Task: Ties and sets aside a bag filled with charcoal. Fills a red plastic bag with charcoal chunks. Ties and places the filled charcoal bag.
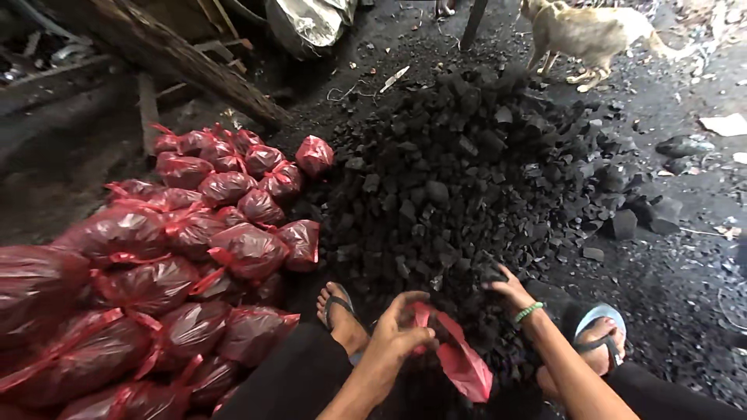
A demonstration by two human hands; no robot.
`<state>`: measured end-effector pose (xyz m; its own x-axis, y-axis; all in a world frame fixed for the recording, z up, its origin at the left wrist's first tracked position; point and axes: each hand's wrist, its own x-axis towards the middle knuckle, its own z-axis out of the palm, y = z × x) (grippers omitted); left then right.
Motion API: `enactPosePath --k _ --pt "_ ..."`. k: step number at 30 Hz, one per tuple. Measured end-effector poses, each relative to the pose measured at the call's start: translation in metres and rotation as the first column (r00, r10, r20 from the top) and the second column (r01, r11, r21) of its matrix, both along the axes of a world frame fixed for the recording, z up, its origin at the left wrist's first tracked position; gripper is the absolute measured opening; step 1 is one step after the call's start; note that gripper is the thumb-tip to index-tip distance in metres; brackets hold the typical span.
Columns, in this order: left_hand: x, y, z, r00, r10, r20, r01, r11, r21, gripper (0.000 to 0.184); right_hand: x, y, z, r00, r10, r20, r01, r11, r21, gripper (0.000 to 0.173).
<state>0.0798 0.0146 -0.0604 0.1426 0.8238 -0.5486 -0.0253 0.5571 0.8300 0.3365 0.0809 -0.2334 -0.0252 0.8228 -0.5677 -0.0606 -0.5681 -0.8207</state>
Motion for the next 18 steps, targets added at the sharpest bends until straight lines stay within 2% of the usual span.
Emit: enactPosePath --k 1,2,3,4,5,6,7,8,9,10,11,12,13,14,16,17,18 --pt "0.002 0.001 0.004 1.000 0.012 0.020 -0.012 1.000 -0.005 0.058 -0.004 -0.009 0.014 0.969 -0.094 -0.230 0.103 0.994 0.028 0.081" --pt "0.005 0.003 0.007 0.999 0.018 0.038 -0.018 1.000 -0.012 0.062 -0.009 -0.019 0.024 0.881 -0.138 -0.452 0.173 0.984 0.037 0.077" --pt "0.007 0.004 0.011 0.998 0.023 0.059 -0.022 1.000 -0.020 0.067 -0.016 -0.028 0.029 0.758 -0.121 -0.641 0.190 0.981 0.040 0.067" --pt "0.009 0.005 0.013 0.996 0.029 0.080 -0.027 0.999 -0.029 0.073 -0.025 -0.036 0.033 0.659 -0.031 -0.752 0.140 0.987 0.082 0.058" --pt "0.010 0.006 0.015 0.995 0.035 0.096 -0.032 0.999 -0.030 0.077 -0.037 -0.042 0.038 0.626 0.076 -0.776 0.057 0.988 0.143 0.054" --pt "0.011 0.007 0.016 0.993 0.045 0.105 -0.043 0.999 -0.021 0.080 -0.049 -0.046 0.044 0.651 0.207 -0.730 -0.054 0.972 0.227 0.055" --pt "0.012 0.008 0.017 0.993 0.058 0.105 -0.057 0.998 -0.011 0.081 -0.058 -0.045 0.047 0.699 0.377 -0.608 -0.211 0.921 0.328 0.058" --pt "0.011 0.010 0.019 0.992 0.073 0.099 -0.072 0.997 -0.005 0.081 -0.066 -0.042 0.054 0.780 0.539 -0.318 -0.425 0.829 0.364 0.062" --pt "0.010 0.011 0.021 0.992 0.085 0.094 -0.084 0.996 -0.008 0.079 -0.074 -0.035 0.064 0.726 0.687 0.027 -0.662 0.689 0.295 0.068" --pt "0.007 0.012 0.024 0.992 0.090 0.092 -0.088 0.996 -0.017 0.077 -0.082 -0.028 0.069 0.565 0.770 0.296 -0.824 0.546 0.154 0.077" --pt "0.003 0.012 0.025 0.991 0.090 0.094 -0.088 0.996 -0.027 0.074 -0.088 -0.023 0.072 0.445 0.790 0.423 -0.886 0.458 0.077 0.078" --pt "-0.002 0.011 0.026 0.992 0.092 0.091 -0.090 0.995 -0.031 0.073 -0.087 -0.017 0.078 0.411 0.787 0.460 -0.902 0.423 0.083 0.071" --pt "-0.008 0.012 0.030 0.991 0.096 0.089 -0.094 0.995 -0.029 0.072 -0.082 -0.007 0.087 0.451 0.781 0.432 -0.889 0.435 0.142 0.060" --pt "-0.016 0.011 0.034 0.990 0.110 0.090 -0.108 0.994 -0.024 0.070 -0.076 0.003 0.097 0.537 0.773 0.339 -0.844 0.489 0.221 0.046" --pt "-0.031 0.008 0.044 0.980 0.149 0.132 -0.152 0.988 0.014 0.072 -0.067 0.023 0.108 0.755 0.635 0.163 -0.646 0.678 0.352 0.022" --pt "-0.039 0.008 0.048 0.971 0.169 0.171 -0.178 0.983 0.044 0.075 -0.068 0.038 0.106 0.845 0.507 0.169 -0.530 0.757 0.383 0.017" --pt "-0.045 0.008 0.051 0.958 0.189 0.214 -0.207 0.976 0.067 0.076 -0.072 0.054 0.098 0.889 0.369 0.270 -0.452 0.801 0.392 0.017"
